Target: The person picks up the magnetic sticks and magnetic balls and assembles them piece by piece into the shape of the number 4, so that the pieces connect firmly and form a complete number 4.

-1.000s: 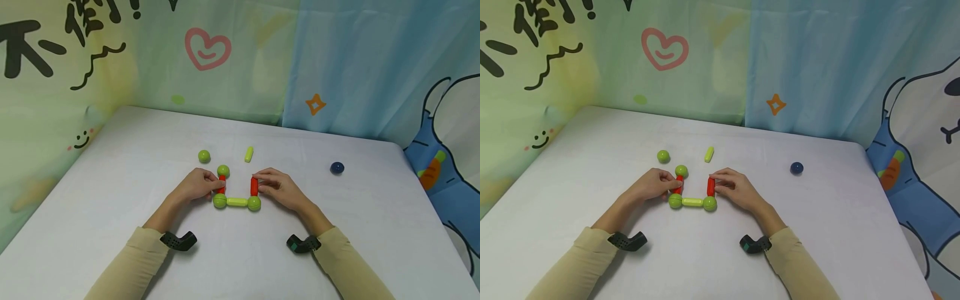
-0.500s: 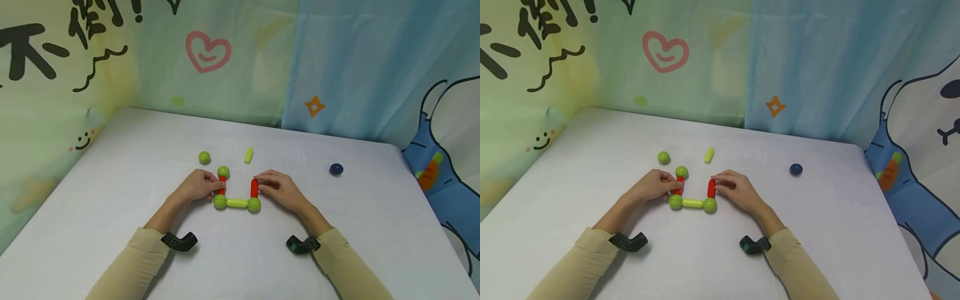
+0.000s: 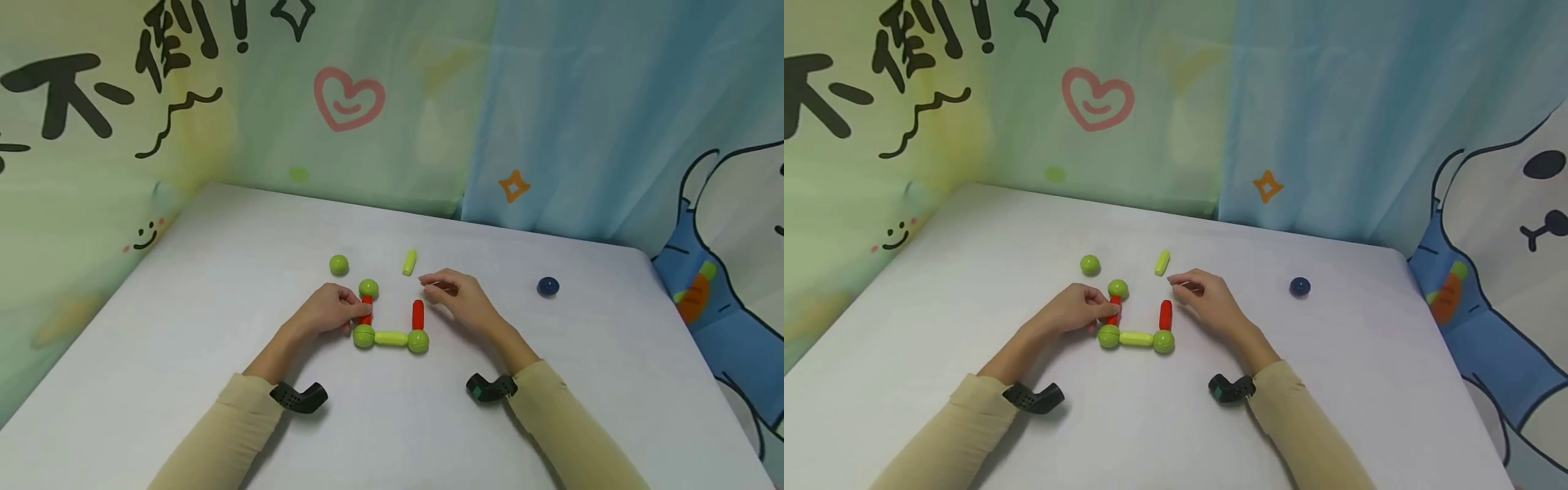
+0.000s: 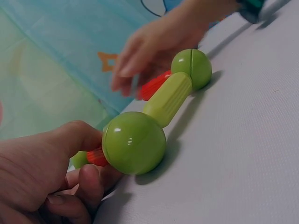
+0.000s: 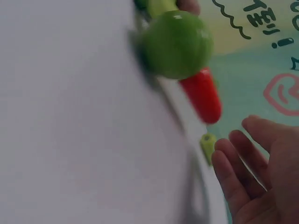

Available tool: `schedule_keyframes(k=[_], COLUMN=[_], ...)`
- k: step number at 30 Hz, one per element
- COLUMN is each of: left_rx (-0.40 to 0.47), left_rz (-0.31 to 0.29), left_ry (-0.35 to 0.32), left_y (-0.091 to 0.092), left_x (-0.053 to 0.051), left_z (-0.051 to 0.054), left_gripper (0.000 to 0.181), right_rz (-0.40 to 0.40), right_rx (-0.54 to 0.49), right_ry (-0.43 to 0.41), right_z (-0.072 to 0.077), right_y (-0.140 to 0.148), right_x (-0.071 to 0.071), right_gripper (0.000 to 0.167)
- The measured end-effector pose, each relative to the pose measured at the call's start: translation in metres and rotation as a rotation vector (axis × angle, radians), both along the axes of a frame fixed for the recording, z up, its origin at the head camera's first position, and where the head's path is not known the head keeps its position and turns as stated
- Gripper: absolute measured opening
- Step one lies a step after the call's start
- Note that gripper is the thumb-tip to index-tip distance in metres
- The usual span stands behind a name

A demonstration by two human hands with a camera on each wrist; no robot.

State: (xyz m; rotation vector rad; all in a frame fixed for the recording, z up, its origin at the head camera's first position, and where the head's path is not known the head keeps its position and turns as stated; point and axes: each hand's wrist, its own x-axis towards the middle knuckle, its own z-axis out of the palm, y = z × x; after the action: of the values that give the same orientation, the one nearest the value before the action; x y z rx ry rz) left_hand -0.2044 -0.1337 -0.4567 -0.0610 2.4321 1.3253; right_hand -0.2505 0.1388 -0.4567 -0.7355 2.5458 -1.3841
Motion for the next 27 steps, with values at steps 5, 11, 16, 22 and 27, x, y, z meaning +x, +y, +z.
schedule_keyframes(k=[5,11,16,22,27], left_rx=[0.004,0.018,0.041,0.064,0.074], left_rz=[0.000,-0.002,0.001,-0.018,-0.029], left_ry=[0.017,0.021,0.021,0.037,0.052], left_y=[-0.004,-0.003,-0.001,-0.003,-0.005], left_x=[-0.001,0.000,0.003,0.004,0.001], left_z=[-0.001,-0.001,-0.003,-0.002,-0.001], left_gripper=[0.022,0.022,0.022,0.022,0.022], right_rz=[0.077,0.203,0.310,0.408,0.457], right_rx=[0.110,0.248,0.300,0.437,0.512], right_ry=[0.049,0.080,0.073,0.030,0.063], right_z=[0.027,0.046,0.043,0.040,0.040], right_y=[-0.033,-0.076,-0.109,-0.141,-0.156], right_x=[-0.033,-0.067,-0.082,-0.085,-0.085], right_gripper=[0.030,0.033,0.036,0.040,0.042])
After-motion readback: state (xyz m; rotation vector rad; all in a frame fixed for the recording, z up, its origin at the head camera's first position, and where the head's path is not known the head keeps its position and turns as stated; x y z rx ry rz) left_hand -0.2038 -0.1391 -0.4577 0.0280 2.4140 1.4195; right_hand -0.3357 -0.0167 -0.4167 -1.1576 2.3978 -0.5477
